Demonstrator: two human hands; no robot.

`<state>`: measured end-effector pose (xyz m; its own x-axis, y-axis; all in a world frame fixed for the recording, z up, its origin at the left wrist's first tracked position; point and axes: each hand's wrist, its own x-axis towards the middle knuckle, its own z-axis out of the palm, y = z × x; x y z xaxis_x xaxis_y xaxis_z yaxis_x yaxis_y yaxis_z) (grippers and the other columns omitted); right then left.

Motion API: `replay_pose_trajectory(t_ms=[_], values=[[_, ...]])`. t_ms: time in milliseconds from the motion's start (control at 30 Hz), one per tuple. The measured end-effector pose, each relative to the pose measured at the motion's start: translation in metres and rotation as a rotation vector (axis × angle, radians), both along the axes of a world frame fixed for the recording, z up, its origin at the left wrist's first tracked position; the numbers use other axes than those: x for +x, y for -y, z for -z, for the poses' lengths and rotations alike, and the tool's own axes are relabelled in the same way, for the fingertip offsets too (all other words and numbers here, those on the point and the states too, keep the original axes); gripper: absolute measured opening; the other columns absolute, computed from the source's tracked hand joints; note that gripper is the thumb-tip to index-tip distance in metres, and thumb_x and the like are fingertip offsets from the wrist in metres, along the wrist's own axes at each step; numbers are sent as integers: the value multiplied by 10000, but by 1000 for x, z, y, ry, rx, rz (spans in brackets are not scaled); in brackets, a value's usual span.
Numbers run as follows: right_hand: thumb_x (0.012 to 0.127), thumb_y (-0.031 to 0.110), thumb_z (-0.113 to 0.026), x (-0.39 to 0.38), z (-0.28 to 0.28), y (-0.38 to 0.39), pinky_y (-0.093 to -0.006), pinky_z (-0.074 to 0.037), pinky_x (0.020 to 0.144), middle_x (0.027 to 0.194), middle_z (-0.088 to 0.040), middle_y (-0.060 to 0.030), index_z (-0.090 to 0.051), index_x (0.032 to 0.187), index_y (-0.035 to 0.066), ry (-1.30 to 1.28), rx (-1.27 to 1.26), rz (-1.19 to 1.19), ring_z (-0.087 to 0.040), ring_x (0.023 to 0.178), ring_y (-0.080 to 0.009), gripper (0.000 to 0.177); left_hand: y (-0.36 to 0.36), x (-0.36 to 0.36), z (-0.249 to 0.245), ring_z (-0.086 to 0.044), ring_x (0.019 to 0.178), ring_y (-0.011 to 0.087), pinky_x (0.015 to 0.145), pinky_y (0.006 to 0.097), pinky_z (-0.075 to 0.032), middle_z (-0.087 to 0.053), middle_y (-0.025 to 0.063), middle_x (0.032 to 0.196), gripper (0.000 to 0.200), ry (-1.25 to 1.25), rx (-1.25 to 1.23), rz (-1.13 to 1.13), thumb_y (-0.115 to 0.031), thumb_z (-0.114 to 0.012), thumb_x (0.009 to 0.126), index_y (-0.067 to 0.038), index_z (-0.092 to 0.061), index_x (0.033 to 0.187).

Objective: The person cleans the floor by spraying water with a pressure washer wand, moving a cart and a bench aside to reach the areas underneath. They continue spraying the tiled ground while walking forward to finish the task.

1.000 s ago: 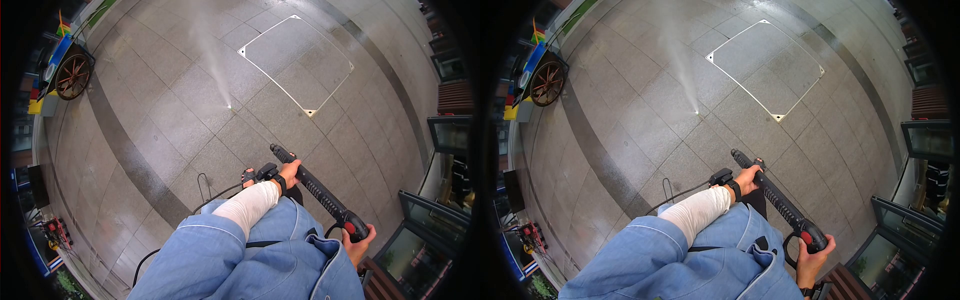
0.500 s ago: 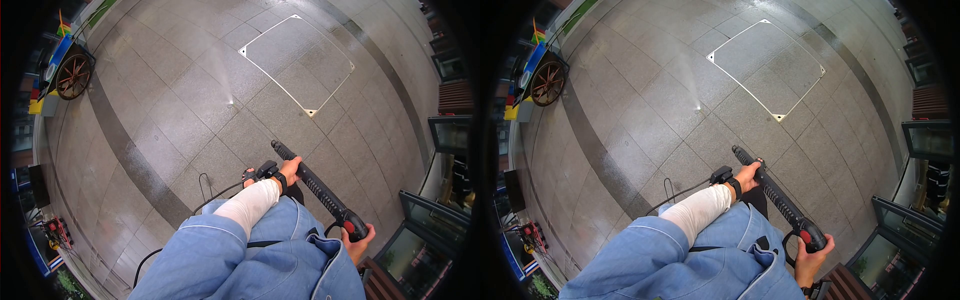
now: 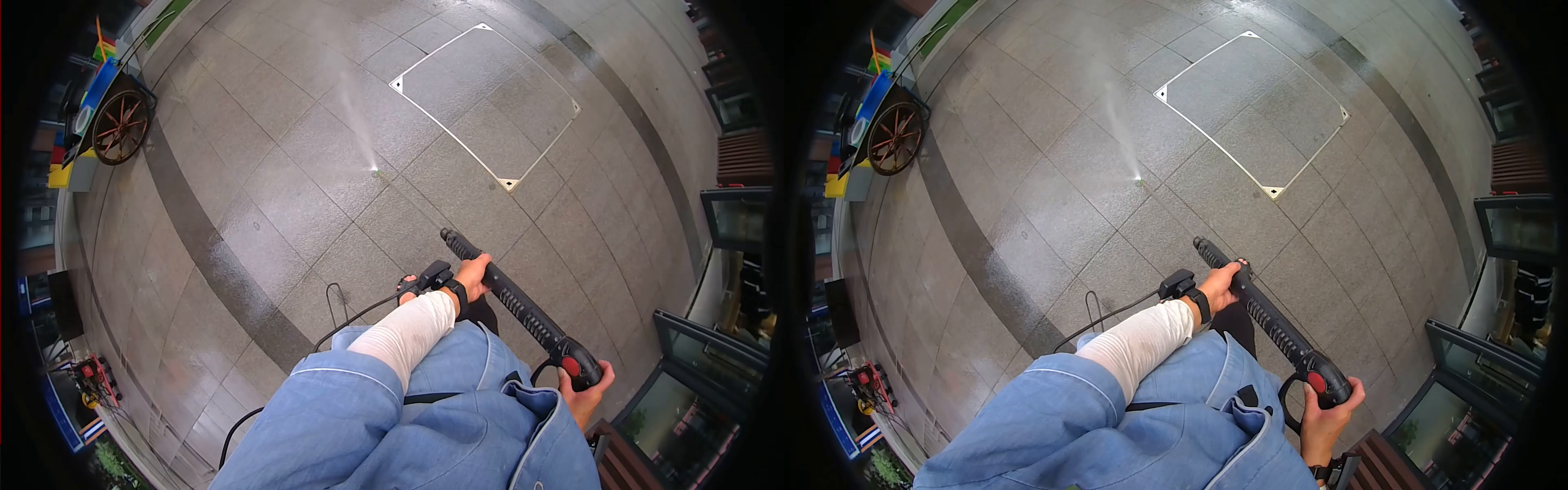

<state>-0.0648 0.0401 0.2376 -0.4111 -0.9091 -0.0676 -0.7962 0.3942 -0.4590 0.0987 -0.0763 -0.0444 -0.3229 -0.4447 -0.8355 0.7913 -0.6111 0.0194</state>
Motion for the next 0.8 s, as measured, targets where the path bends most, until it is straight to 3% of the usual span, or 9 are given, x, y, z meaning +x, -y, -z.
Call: replay_pose_trajectory(t_ms=[267,333,467,567,633,800], values=[[627,52,-722,-1,-11,12,-294,-416,765,935,-494,-144,-333,1132,26,35,9,-108,-527,843,-227,638,-14,8,-9,-558,784,256,675,481,-477,-521,89,899,268,39,48,-41,-161,-531,800,-26,-447,1016],[628,52,-722,-5,-12,16,-294,-415,765,929,-495,-142,-334,1131,26,54,15,-154,-526,841,-224,637,-21,21,-26,-560,785,250,680,474,-479,-531,97,897,241,-1,97,-98,-140,-505,811,-21,-455,1015],[637,59,-714,20,-13,36,-290,-414,764,914,-497,-138,-334,1129,25,133,47,-270,-523,841,-217,622,-27,74,-86,-561,783,249,705,456,-490,-522,121,887,236,150,112,-206,-149,-500,822,26,-438,969],[643,69,-712,53,3,59,-287,-419,751,892,-509,-134,-332,1125,25,140,19,-392,-532,820,-217,615,-34,114,-44,-554,801,256,715,458,-491,-507,120,891,253,200,72,-328,-165,-505,823,30,-420,962],[643,68,-713,80,10,65,-289,-428,729,874,-517,-131,-331,1123,30,204,-22,-538,-543,795,-217,615,-45,152,-47,-546,820,261,722,475,-480,-496,119,894,269,240,79,-389,-173,-509,823,30,-409,969],[649,67,-715,134,11,54,-304,-450,692,857,-542,-144,-325,1109,36,286,35,-618,-574,772,-238,604,-90,207,-27,-540,811,269,722,495,-464,-497,117,898,258,214,44,-524,-180,-515,823,15,-414,959]])
